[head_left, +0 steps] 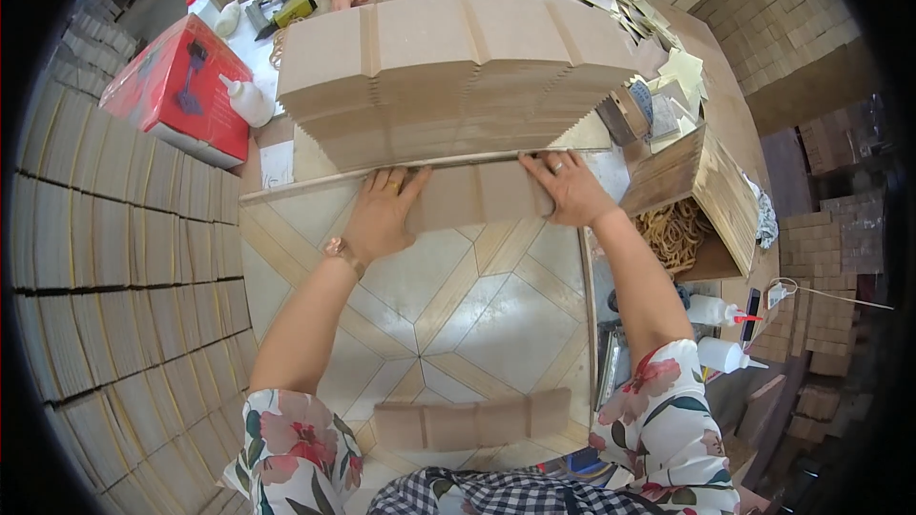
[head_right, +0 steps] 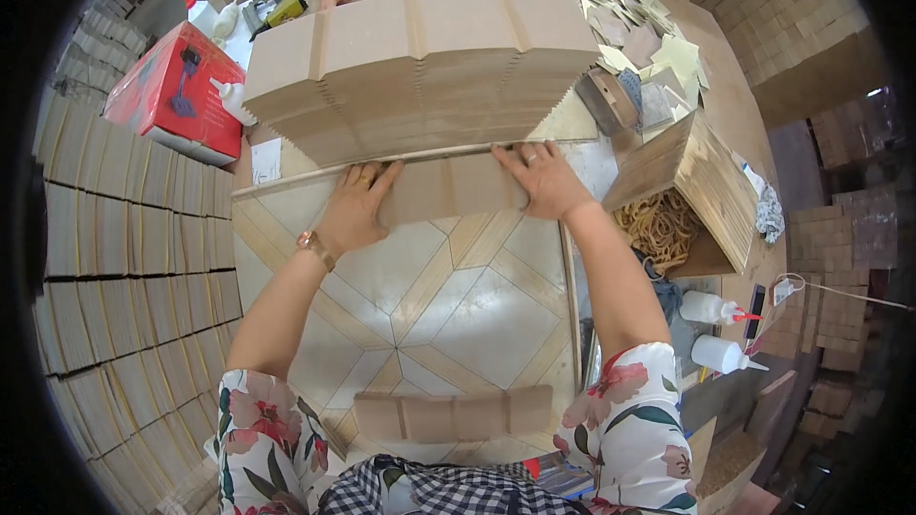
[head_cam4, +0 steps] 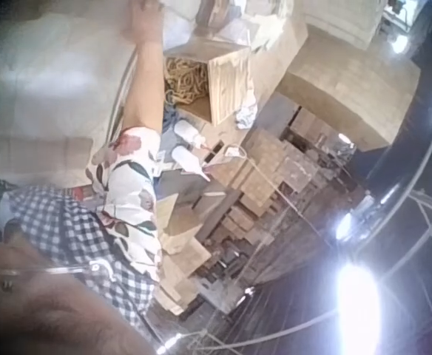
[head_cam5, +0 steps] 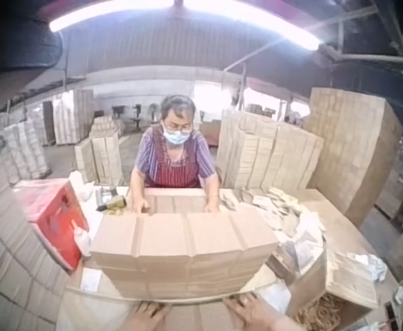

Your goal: Assembling wooden boxes using a pneumatic nail gun, applying glue, and securing items with rubber bands.

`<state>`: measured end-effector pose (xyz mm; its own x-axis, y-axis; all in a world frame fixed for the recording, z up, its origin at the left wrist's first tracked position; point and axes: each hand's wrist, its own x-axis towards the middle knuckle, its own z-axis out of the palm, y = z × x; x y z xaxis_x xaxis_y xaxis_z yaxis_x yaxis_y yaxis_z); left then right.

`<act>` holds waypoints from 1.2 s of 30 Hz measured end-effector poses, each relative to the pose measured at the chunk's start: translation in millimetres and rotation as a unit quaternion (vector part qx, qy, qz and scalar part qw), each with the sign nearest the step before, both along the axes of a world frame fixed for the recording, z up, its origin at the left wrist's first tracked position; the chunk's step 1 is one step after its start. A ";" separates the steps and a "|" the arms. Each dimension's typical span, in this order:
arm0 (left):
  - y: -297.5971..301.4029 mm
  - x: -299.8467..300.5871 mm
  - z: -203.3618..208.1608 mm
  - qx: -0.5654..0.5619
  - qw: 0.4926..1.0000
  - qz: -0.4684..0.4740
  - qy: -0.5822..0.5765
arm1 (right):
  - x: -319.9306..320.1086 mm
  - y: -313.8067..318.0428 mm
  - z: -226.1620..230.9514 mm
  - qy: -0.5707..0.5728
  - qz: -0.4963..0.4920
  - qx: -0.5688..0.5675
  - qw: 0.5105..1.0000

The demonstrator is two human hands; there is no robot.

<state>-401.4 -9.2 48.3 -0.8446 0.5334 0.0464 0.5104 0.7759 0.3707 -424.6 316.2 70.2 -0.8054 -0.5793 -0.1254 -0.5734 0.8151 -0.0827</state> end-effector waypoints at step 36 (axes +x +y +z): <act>6.2 84.3 12.4 -0.021 0.992 -0.097 -0.074 | 104.1 16.9 -2.9 -0.041 -0.037 -0.066 0.996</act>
